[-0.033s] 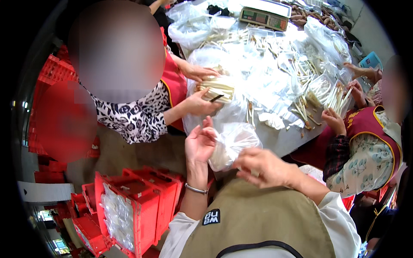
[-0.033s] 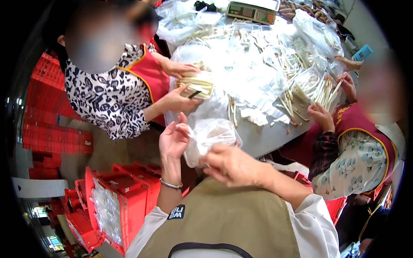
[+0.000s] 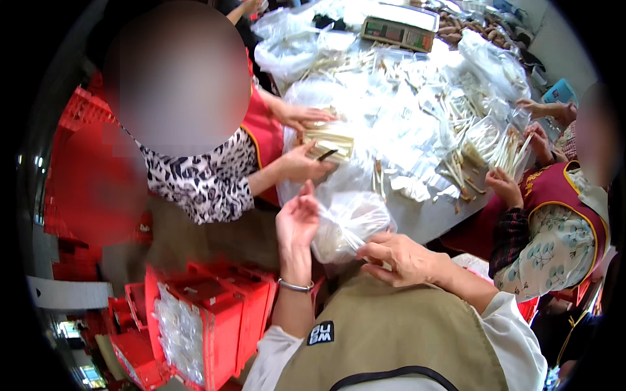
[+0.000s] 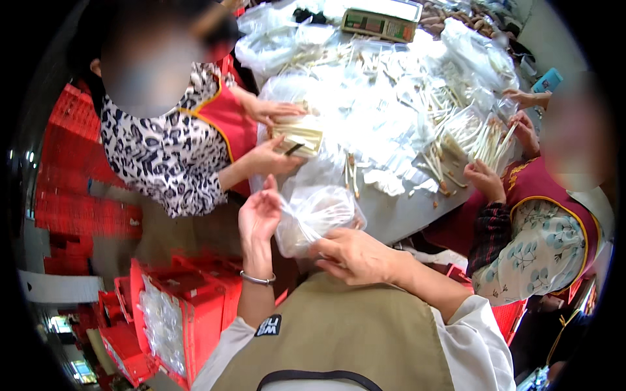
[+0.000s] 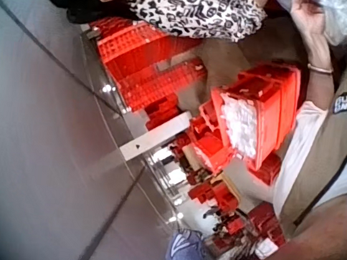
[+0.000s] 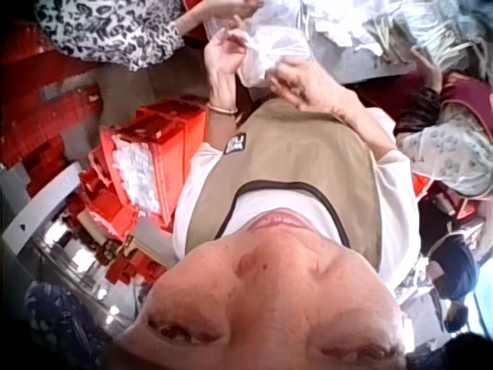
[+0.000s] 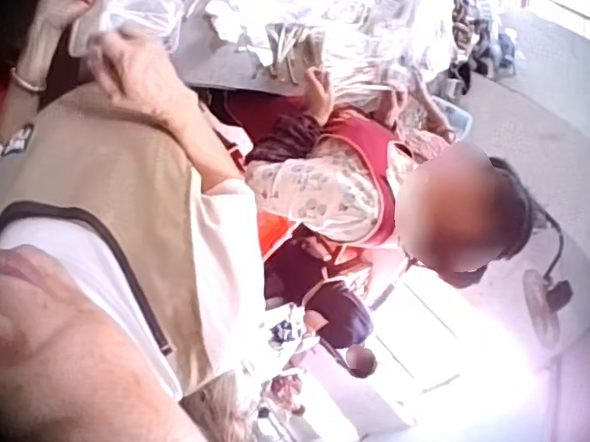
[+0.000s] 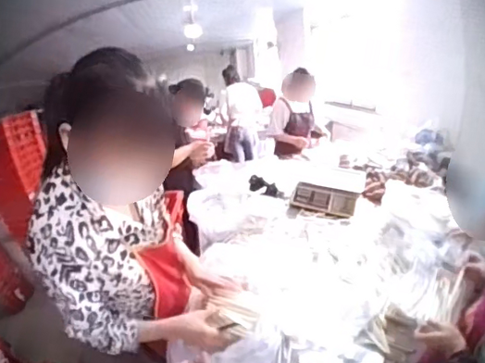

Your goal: The person packs enoki mushrooms into clear plastic containers, places them into plastic bags, and seals them. They also handle red crates and transfer packaged items between containers.

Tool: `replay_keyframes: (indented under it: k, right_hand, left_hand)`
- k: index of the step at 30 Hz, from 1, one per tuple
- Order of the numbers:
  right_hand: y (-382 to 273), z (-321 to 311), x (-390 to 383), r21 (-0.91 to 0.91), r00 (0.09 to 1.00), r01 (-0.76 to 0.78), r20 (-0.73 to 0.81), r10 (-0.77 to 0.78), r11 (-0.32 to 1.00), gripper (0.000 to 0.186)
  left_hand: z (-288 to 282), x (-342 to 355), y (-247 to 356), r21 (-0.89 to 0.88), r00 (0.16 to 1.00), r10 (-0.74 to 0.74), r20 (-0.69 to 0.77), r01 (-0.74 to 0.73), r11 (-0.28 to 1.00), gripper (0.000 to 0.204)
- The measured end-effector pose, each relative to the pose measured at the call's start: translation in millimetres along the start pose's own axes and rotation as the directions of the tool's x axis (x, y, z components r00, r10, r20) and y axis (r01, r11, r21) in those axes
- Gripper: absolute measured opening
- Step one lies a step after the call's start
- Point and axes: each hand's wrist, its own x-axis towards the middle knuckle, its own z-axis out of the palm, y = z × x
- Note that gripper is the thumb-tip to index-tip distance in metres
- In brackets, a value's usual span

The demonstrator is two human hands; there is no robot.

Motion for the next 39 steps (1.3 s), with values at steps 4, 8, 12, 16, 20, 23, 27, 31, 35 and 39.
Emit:
replay_keyframes:
  k: [4,8,12,16,20,23,27,31,35,39]
  right_hand:
    - [27,-10,-24,0.432,0.953,-0.259,-0.028,0.300,0.864,0.016]
    - [16,-31,-1,0.849,0.977,-0.081,-0.036,0.209,0.523,0.045]
    - [-2,-31,24,0.711,0.996,-0.084,0.072,0.047,0.698,0.048]
    - [-4,-27,33,0.322,1.000,-0.017,0.014,0.013,0.947,0.041]
    - [18,-26,28,-0.094,0.984,-0.008,-0.180,-0.009,0.996,0.023]
    - [23,-32,17,-0.155,0.994,-0.100,-0.057,0.092,0.983,0.018]
    - [26,-21,-4,-0.159,0.996,-0.068,0.053,0.078,0.985,0.017]
    - [24,-13,-28,0.058,0.995,-0.070,0.079,0.065,0.996,0.015]
    - [13,-37,-30,0.237,0.972,0.055,-0.235,0.003,0.970,0.011]
    - [9,-101,9,0.588,0.728,0.206,-0.626,0.279,0.782,0.017]
  left_hand:
    - [-18,1,-15,0.348,0.980,0.196,-0.026,-0.175,0.921,0.027]
    - [27,-42,-21,0.772,0.926,-0.150,0.346,-0.191,0.606,0.022]
    - [67,-56,-33,0.974,0.887,-0.401,0.228,-0.204,0.103,0.031]
    - [50,-68,-43,0.990,0.925,-0.364,0.106,-0.064,0.126,0.023]
    - [41,-59,-52,0.963,0.974,-0.084,0.211,-0.193,0.186,0.006]
    - [24,-55,-49,0.830,0.988,-0.052,0.144,-0.092,0.550,0.012]
    - [9,-27,-31,0.058,0.993,-0.113,-0.016,0.114,0.992,0.016]
    - [-14,-16,-12,-0.156,0.987,-0.089,-0.131,0.068,0.985,0.022]
    - [-1,-32,-44,0.446,0.960,0.125,0.250,-0.229,0.865,0.031]
    - [53,-54,-63,0.798,0.914,-0.140,0.381,-0.249,0.548,0.034]
